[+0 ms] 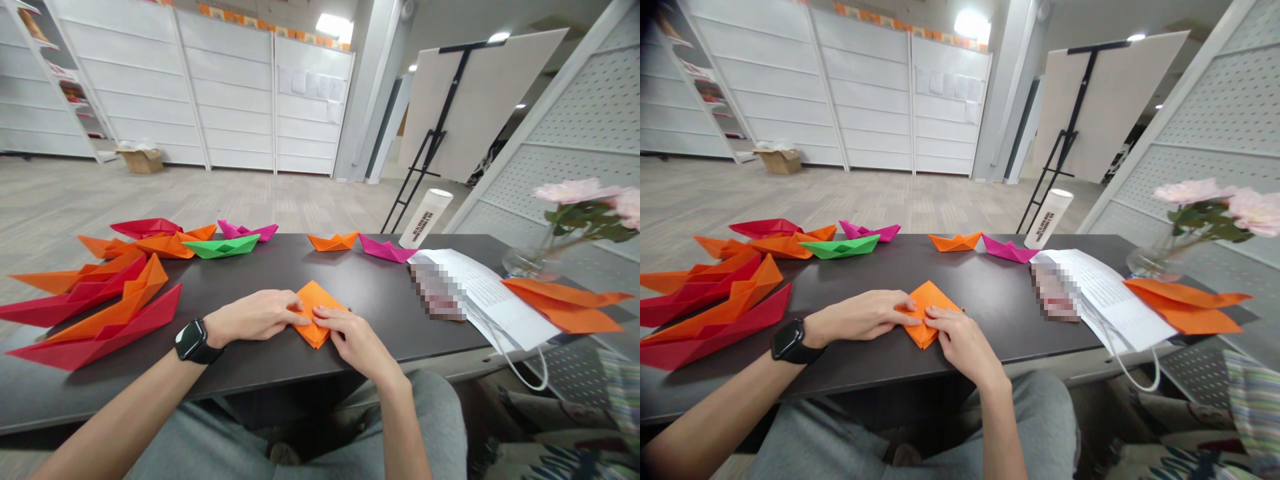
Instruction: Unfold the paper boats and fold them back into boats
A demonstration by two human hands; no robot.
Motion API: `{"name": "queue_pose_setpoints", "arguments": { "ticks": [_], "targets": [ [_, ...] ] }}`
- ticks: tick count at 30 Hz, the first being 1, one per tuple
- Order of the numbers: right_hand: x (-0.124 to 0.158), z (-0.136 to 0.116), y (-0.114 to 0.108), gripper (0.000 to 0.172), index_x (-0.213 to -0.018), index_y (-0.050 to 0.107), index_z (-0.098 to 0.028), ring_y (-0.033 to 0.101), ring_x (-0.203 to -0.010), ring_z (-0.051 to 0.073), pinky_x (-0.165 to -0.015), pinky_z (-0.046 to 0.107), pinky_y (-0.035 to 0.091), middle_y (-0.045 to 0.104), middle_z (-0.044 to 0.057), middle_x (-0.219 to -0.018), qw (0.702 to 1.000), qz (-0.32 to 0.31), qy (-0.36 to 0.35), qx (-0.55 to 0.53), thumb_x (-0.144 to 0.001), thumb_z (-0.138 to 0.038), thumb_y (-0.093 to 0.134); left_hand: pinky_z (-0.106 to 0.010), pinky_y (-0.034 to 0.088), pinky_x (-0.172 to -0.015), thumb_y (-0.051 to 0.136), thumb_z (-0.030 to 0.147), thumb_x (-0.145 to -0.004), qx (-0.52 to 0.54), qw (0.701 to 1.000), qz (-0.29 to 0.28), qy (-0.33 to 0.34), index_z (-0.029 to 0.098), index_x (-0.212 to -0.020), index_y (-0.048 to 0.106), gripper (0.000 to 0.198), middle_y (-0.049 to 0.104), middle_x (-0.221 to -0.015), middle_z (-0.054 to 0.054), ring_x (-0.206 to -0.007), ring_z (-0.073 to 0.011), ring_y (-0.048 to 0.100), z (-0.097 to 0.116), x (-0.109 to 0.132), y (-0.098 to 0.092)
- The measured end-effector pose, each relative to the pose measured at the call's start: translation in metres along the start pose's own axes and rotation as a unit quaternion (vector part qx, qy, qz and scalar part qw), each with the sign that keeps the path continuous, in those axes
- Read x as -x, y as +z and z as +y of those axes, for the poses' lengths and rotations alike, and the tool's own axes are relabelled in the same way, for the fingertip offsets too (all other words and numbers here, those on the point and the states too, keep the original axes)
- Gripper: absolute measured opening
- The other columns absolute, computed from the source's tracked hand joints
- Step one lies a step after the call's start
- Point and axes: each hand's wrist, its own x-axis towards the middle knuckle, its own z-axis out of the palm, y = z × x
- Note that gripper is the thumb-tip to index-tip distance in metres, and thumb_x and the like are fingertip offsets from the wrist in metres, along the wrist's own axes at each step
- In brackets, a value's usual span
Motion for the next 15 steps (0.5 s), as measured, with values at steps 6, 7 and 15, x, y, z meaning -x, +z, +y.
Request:
{"name": "queue_pose_setpoints", "arguments": {
  "ticks": [6,7,15],
  "targets": [
    [0.0050,-0.0017,-0.0016,0.048,-0.121,0.070,-0.021,0.057,-0.128,0.022,-0.112,0.046,0.043,0.064,0.009,-0.134,1.000,-0.014,-0.006,0.021,-0.084,-0.001,0.047,-0.037,0.041,-0.102,0.047,0.000,-0.086,-0.031,0.998,-0.038,0.030,0.032,-0.129,0.060,0.055,0.058,-0.131,-0.008,-0.115,-0.0239,0.057,0.0056,-0.0047,0.0012],
    [0.0052,-0.0018,-0.0019,0.047,-0.121,0.070,-0.021,0.057,-0.127,0.022,-0.112,0.045,0.043,0.064,0.009,-0.133,1.000,-0.013,-0.006,0.020,-0.084,-0.002,0.047,-0.036,0.040,-0.102,0.047,-0.002,-0.084,-0.032,0.998,-0.040,0.032,0.033,-0.132,0.058,0.060,0.058,-0.131,-0.008,-0.116,-0.0237,0.056,0.0059,-0.0049,0.0021],
    [0.0053,-0.0002,-0.0043,0.045,-0.121,0.069,-0.025,0.058,-0.127,0.022,-0.110,0.044,0.045,0.064,0.007,-0.133,1.000,-0.016,-0.019,0.016,-0.087,-0.005,0.048,-0.039,0.039,-0.104,0.050,-0.005,-0.078,-0.019,0.998,-0.030,0.052,0.035,-0.132,0.059,0.068,0.054,-0.135,-0.008,-0.124,-0.0262,0.051,0.0053,-0.0058,0.0081]
  ]
}}
